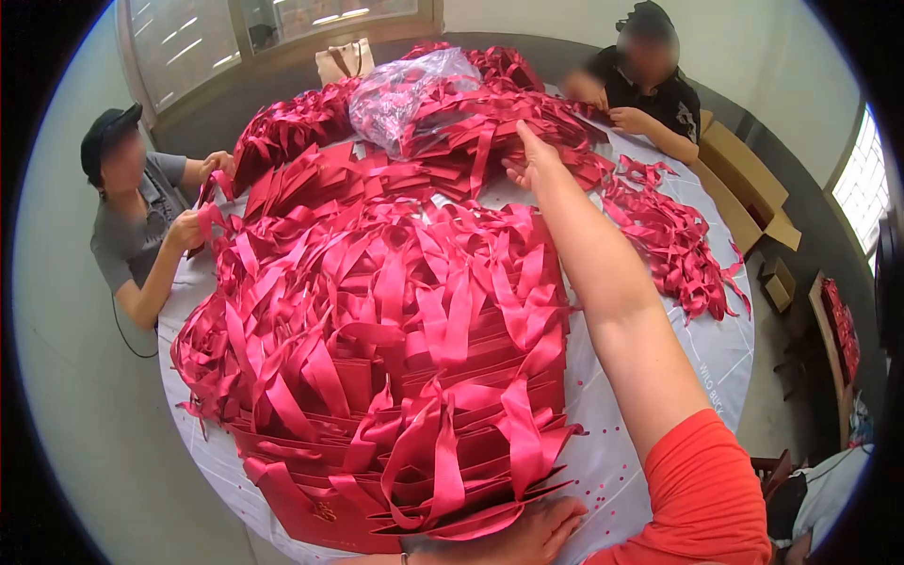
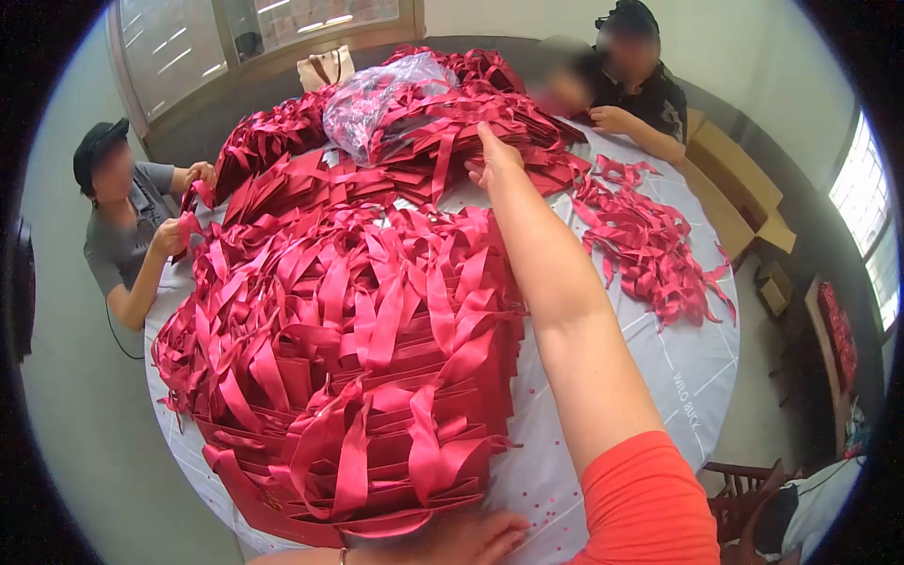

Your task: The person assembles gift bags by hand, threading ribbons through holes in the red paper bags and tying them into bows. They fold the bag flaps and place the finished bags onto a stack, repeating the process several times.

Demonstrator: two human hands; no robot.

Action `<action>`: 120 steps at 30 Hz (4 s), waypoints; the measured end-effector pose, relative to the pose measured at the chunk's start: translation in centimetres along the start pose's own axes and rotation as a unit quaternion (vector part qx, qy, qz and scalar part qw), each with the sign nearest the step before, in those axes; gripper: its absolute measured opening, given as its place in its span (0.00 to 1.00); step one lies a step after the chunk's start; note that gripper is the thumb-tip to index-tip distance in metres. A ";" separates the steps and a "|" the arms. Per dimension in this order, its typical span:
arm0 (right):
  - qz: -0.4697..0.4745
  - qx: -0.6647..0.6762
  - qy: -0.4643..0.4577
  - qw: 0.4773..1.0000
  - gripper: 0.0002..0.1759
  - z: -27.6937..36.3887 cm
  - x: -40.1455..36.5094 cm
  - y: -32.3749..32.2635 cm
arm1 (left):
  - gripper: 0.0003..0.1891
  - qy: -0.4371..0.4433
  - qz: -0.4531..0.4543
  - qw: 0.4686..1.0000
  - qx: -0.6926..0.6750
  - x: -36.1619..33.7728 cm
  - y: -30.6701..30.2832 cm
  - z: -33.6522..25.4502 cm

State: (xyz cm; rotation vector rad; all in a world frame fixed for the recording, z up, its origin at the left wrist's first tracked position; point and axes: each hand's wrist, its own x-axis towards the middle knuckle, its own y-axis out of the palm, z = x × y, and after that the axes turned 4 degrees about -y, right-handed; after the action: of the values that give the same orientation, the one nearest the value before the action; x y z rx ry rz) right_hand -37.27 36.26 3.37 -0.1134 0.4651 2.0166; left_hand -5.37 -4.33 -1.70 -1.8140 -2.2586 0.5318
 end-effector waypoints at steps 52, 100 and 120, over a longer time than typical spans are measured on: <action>0.058 -0.029 -0.191 0.980 0.10 3.9 -23.3 -30.5 | 0.12 -0.010 0.026 0.998 -0.056 0.0 -0.6 0.1; 0.127 -0.478 -0.673 0.549 0.12 -1.9 -39.4 -34.9 | 0.14 -0.037 -0.016 0.996 0.079 -1.8 -0.3 -7.2; 0.096 -0.130 -0.398 0.903 0.08 -0.7 -40.3 -34.9 | 0.10 0.217 -0.354 0.903 -0.107 -0.1 -0.7 -6.1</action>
State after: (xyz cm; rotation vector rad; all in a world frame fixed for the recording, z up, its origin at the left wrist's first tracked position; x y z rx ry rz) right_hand 12.26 16.58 4.24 0.6010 -0.3297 2.0977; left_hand -3.68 -3.62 4.20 -0.9044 -2.4601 -0.2367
